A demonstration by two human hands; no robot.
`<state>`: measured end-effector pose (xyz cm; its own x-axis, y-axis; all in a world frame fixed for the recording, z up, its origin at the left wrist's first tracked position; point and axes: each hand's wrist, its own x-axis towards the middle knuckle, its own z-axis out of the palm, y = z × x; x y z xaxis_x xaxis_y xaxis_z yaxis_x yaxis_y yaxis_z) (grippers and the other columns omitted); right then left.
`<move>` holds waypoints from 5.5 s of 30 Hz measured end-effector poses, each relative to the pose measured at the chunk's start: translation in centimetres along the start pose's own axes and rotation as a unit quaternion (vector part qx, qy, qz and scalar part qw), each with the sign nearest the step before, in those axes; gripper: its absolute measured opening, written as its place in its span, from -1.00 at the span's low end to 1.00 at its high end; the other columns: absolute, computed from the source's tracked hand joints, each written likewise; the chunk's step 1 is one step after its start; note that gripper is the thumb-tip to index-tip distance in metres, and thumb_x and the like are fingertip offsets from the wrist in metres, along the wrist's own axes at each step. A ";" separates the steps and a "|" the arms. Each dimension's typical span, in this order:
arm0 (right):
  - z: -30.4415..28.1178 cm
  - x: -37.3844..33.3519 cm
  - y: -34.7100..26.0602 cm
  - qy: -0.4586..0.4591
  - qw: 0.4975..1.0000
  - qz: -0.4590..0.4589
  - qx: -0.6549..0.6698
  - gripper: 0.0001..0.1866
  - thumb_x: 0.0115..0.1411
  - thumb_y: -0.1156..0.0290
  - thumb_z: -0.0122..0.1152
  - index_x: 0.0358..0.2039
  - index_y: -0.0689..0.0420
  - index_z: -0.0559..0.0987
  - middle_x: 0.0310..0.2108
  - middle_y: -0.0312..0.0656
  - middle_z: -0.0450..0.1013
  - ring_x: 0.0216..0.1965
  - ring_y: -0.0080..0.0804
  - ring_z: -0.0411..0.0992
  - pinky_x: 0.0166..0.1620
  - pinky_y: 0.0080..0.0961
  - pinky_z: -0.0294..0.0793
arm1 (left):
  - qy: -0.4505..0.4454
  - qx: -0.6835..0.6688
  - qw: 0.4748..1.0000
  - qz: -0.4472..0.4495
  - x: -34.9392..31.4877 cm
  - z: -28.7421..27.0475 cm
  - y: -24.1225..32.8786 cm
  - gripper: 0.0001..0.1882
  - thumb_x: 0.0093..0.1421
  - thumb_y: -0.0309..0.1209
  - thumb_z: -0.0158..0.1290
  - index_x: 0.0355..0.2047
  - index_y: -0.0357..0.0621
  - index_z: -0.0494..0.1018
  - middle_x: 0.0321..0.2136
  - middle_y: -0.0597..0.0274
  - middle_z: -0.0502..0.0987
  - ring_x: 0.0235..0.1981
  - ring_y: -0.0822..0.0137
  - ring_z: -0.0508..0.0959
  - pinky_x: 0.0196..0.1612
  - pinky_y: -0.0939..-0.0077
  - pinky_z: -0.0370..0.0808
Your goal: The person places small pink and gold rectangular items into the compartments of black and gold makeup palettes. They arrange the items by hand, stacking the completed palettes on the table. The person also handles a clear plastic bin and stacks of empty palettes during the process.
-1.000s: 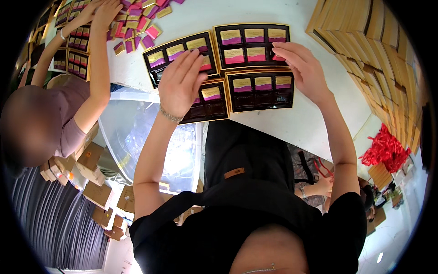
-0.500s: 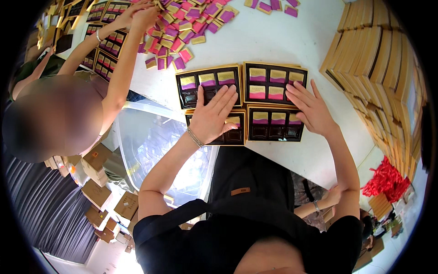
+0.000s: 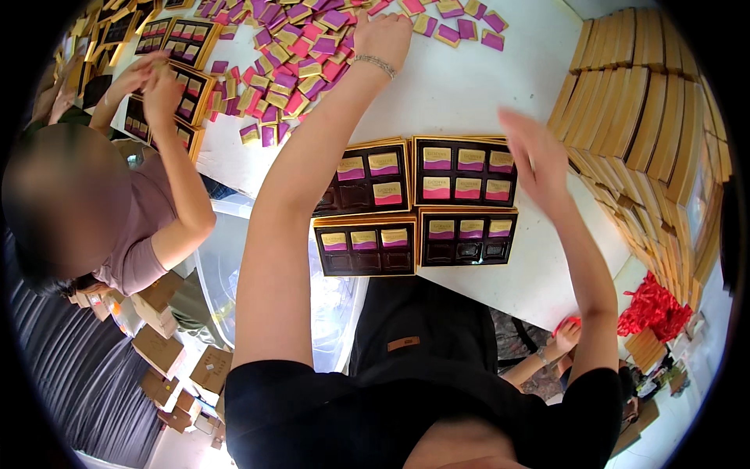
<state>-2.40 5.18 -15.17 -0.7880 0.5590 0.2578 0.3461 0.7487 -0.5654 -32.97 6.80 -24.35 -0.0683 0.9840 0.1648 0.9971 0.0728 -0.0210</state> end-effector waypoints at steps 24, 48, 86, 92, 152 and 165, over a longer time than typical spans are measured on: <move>10.3 17.0 3.1 -0.096 0.840 0.282 0.454 -0.78 0.16 0.58 0.10 -0.17 0.34 0.51 -0.27 -0.11 0.47 -0.23 -0.34 0.43 -0.16 -0.41 0.42 | 0.006 -0.696 0.640 -0.324 -19.6 -13.7 -6.3 -0.56 0.20 -0.56 0.07 0.12 -0.22 0.41 -0.32 0.28 0.55 -0.26 0.47 0.56 -0.13 0.54 0.57; 13.5 5.2 -13.3 -0.232 0.953 -0.155 0.121 -0.69 0.12 0.65 0.12 -0.10 0.14 0.55 -0.04 -0.18 0.48 0.00 -0.17 0.44 0.02 -0.37 0.49 | 0.125 -0.315 0.889 -0.308 -29.4 -10.8 0.4 -0.73 -0.02 -0.48 0.31 -0.24 -0.05 0.66 -0.31 0.27 0.58 -0.40 0.39 0.56 -0.36 0.54 0.50; 24.0 16.2 -11.8 -0.165 0.982 -0.060 -0.070 -0.65 0.19 0.23 0.22 -0.20 0.28 0.50 -0.29 0.00 0.51 -0.31 -0.13 0.54 -0.30 -0.27 0.55 | -0.054 -0.186 0.981 -0.002 -32.1 -10.7 -1.4 -0.42 0.31 0.02 -0.14 0.22 -0.01 0.35 0.24 0.28 0.34 0.30 0.28 0.29 0.32 -0.37 -0.29; 19.2 16.1 -7.3 -0.327 0.728 0.240 0.552 -0.65 0.33 0.28 0.10 -0.01 0.27 0.48 -0.06 -0.05 0.49 -0.14 -0.36 0.53 -0.14 -0.50 0.58 | 0.168 -0.218 0.953 -0.127 -27.6 -10.3 -6.0 -0.60 0.08 -0.46 0.16 -0.02 -0.03 0.54 0.00 0.24 0.57 0.05 0.23 0.54 0.19 0.03 0.30; 10.7 -8.5 -19.2 -0.231 0.964 -0.134 0.011 -0.33 0.04 0.23 0.33 0.14 0.25 0.41 0.25 -0.06 0.28 0.31 -0.11 0.19 0.27 0.07 0.12 | 0.087 -0.455 0.727 -0.507 -37.1 -10.5 4.5 -0.47 0.11 -0.28 0.25 0.07 -0.21 0.46 -0.12 0.04 0.61 -0.07 0.22 0.61 -0.04 0.37 0.52; 25.7 21.2 -7.3 -0.093 0.976 -0.171 -0.099 -0.68 0.09 0.35 0.12 -0.17 0.23 0.59 -0.19 -0.11 0.45 -0.07 -0.04 0.39 0.01 -0.11 0.37 | 0.026 -0.132 0.967 -0.217 -20.5 1.0 -20.5 -0.51 -0.02 -0.20 0.34 -0.02 0.31 0.53 -0.03 0.10 0.40 -0.01 0.06 0.49 -0.01 0.28 0.52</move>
<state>-34.68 2.38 -25.69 -0.9468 0.2049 0.2481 0.1249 0.9446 -0.3034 -52.00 -14.65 -28.30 -0.4867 0.8604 0.1509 0.8493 0.4256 0.3123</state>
